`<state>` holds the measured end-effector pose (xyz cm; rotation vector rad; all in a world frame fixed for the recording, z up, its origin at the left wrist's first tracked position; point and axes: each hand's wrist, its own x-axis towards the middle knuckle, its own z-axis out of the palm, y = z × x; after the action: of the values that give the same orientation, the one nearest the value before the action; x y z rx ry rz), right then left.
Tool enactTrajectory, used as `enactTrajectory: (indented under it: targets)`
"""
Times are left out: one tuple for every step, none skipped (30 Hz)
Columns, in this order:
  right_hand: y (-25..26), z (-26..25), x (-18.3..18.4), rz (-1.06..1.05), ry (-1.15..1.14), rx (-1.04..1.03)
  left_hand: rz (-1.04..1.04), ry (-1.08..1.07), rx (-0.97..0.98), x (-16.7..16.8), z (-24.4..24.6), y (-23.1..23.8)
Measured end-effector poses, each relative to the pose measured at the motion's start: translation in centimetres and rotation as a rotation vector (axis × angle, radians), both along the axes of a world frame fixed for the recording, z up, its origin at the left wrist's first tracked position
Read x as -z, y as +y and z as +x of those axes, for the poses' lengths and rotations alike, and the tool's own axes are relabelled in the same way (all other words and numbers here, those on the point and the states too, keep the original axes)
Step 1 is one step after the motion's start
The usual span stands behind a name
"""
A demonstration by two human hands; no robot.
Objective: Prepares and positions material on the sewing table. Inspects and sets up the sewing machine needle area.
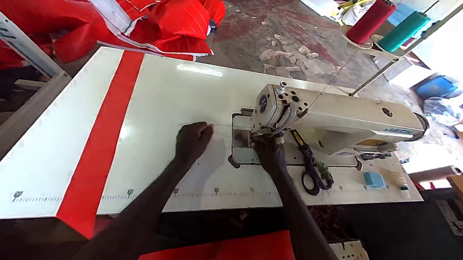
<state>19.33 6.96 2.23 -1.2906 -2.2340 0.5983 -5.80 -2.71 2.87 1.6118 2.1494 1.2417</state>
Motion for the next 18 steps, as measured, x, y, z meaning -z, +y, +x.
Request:
enactTrajectory:
  targets:
    - [0.0, 0.2, 0.1, 0.029, -0.007, -0.009, -0.040, -0.003, -0.049, 0.1, -0.3, 0.0]
    - [0.0, 0.6, 0.2, 0.047, 0.000, -0.018, -0.056, -0.013, -0.082, 0.0, -0.4, 0.1]
    - [-0.1, 1.1, 0.3, 0.045, 0.008, -0.029, -0.065, -0.030, -0.096, 0.0, -0.3, 0.2]
    - [-0.1, 1.6, 0.2, 0.018, 0.025, -0.046, -0.069, -0.052, -0.099, 0.0, -0.3, 0.2]
    - [0.0, 2.2, -0.1, -0.035, 0.061, -0.055, -0.065, -0.076, -0.098, 0.0, -0.5, 0.2]
    - [0.0, 3.0, -0.5, -0.097, 0.128, -0.048, -0.054, -0.100, -0.094, 0.0, -0.7, 0.2]
    - [0.0, 4.0, -1.0, -0.160, 0.233, -0.030, -0.038, -0.133, -0.085, 0.1, -0.9, 0.2]
    - [-0.1, 5.1, -1.3, -0.214, 0.358, -0.012, -0.020, -0.171, -0.072, 0.0, -1.1, 0.1]
    - [-0.2, 6.1, -1.5, -0.270, 0.507, 0.003, 0.003, -0.210, -0.050, 0.0, -1.3, 0.0]
    - [-0.2, 7.2, -1.5, -0.331, 0.670, 0.019, 0.008, -0.247, -0.015, -0.1, -1.5, 0.0]
    - [-0.3, 8.0, -1.5, -0.397, 0.827, 0.055, 0.002, -0.279, 0.021, -0.3, -1.6, 0.0]
    - [-0.4, 8.6, -1.6, -0.464, 0.965, 0.096, 0.005, -0.301, 0.053, -0.4, -1.5, 0.2]
    - [-0.4, 9.0, -1.7, -0.530, 1.093, 0.123, 0.001, -0.303, 0.091, -0.5, -1.5, 0.4]
    - [-0.4, 9.2, -1.6, -0.587, 1.227, 0.114, -0.009, -0.290, 0.133, -0.7, -1.4, 0.6]
    - [-0.2, 9.3, -1.4, -0.632, 1.355, 0.082, -0.023, -0.275, 0.169, -1.0, -1.3, 0.9]
    - [0.0, 9.1, -1.3, -0.663, 1.462, 0.061, -0.029, -0.256, 0.202, -1.2, -1.1, 1.1]
    - [0.1, 8.9, -1.2, -0.688, 1.555, 0.063, -0.037, -0.240, 0.229, -1.3, -0.9, 1.4]
    - [0.3, 8.6, -1.2, -0.712, 1.633, 0.087, -0.045, -0.219, 0.251, -1.5, -0.7, 1.6]
